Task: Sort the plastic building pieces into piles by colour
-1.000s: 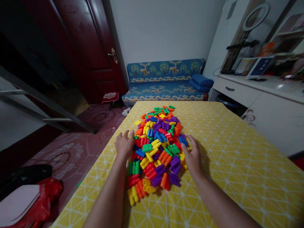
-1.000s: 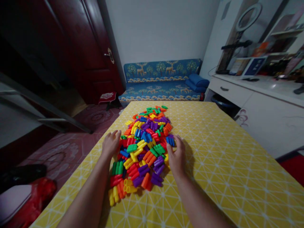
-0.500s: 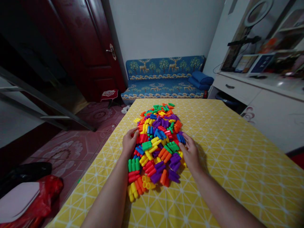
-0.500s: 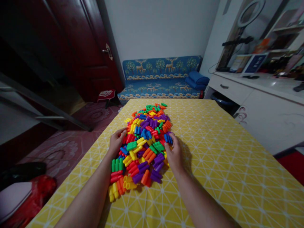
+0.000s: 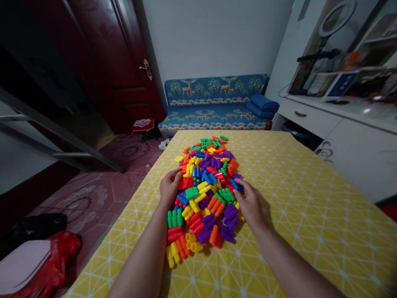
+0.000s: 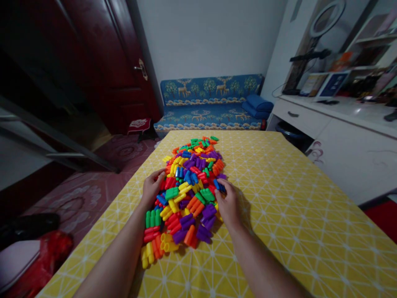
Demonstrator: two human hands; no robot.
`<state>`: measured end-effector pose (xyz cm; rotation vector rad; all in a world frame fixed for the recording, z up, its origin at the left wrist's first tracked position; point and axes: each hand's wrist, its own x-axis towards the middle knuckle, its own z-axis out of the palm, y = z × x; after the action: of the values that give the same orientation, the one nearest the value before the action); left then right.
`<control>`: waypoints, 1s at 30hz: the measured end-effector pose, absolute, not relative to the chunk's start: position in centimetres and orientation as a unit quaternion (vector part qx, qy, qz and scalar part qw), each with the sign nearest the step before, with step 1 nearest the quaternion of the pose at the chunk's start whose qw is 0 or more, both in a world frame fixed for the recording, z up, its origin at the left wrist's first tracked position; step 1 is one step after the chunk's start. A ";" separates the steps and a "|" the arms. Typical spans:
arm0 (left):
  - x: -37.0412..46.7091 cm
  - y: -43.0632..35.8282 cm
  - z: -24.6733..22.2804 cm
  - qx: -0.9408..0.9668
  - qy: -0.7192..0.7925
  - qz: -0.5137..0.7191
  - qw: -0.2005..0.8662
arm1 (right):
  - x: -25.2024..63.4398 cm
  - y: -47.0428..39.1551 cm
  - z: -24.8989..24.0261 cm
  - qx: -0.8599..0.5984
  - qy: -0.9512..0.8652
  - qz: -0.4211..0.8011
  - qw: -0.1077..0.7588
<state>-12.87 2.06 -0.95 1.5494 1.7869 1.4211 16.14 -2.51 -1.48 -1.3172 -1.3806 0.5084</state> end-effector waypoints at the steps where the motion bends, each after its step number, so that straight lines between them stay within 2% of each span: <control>1: -12.9 2.1 -1.0 0.549 0.637 0.506 0.192 | 16.1 -2.5 -1.4 -0.557 -0.583 0.214 0.551; 14: -12.6 1.8 -0.3 0.544 0.651 0.495 0.187 | 16.5 -2.5 -1.9 -0.571 -0.603 0.195 0.521; 30: -12.6 1.8 -0.5 0.544 0.644 0.503 0.187 | 15.9 -2.5 -1.1 -0.564 -0.592 0.210 0.536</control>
<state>-12.64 1.78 -0.50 1.5315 1.8138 1.4168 15.94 -2.45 -1.11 -1.3421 -1.4087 0.5007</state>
